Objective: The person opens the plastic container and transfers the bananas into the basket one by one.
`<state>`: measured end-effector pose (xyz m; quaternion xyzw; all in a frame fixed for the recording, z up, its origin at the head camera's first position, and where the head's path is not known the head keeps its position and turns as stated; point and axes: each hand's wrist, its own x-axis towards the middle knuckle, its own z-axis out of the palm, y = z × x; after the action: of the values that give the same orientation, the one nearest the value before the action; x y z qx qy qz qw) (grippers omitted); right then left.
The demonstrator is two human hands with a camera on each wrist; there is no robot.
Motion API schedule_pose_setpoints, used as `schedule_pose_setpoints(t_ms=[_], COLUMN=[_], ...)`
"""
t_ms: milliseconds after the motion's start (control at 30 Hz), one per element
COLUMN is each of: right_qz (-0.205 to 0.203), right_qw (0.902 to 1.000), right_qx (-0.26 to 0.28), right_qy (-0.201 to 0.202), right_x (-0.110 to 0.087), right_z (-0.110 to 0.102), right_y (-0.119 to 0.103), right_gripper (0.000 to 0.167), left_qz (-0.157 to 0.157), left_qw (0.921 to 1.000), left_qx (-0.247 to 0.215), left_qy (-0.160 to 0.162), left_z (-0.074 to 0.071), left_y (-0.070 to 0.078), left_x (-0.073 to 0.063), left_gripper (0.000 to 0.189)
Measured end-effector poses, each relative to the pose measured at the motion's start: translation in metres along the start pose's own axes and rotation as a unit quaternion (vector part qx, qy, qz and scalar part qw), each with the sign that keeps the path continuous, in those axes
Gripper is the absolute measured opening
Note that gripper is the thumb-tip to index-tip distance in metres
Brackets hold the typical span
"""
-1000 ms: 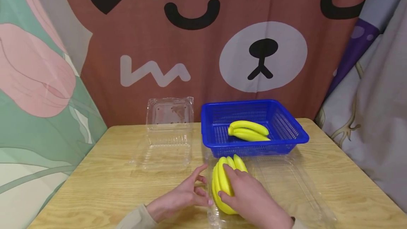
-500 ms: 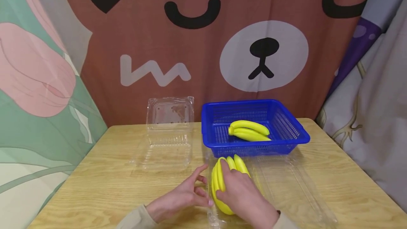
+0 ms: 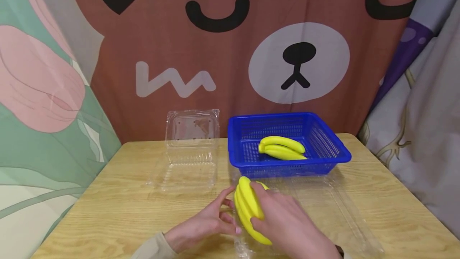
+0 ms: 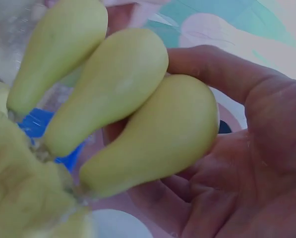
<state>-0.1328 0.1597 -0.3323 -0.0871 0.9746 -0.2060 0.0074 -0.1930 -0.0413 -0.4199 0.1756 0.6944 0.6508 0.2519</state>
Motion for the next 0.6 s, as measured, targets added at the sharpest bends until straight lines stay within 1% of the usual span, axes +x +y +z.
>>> schedule_pose_setpoints(t_ms=[100,167,267,467,600], right_qz=[-0.006,-0.001,-0.006,-0.034,-0.028], right_qw=[1.0000,1.0000,0.9999,0.9981,0.9976], right_qx=[-0.004,-0.002,-0.007,-0.012,-0.014], right_qy=[0.004,0.000,0.009,0.050,0.061], right_x=[-0.006,-0.008,-0.009,-0.004,0.002], right_z=[-0.007,-0.011,-0.016,-0.027,-0.035], right_y=[-0.001,-0.002,-0.001,0.003,0.006], right_gripper=[0.072,0.074,0.074,0.071,0.071], left_qz=[-0.001,-0.002,-0.002,-0.007,-0.002], left_qw=[1.0000,1.0000,0.9999,0.9999,1.0000], left_qx=[0.006,0.009,0.010,0.008,0.005], left_qy=[0.001,0.000,0.005,0.011,0.008], left_z=[0.000,-0.001,-0.001,-0.001,0.000], left_y=[0.001,0.002,0.002,0.001,0.000], left_x=[-0.001,-0.001,-0.002,-0.003,-0.003], left_gripper=[0.106,0.105,0.104,0.106,0.105])
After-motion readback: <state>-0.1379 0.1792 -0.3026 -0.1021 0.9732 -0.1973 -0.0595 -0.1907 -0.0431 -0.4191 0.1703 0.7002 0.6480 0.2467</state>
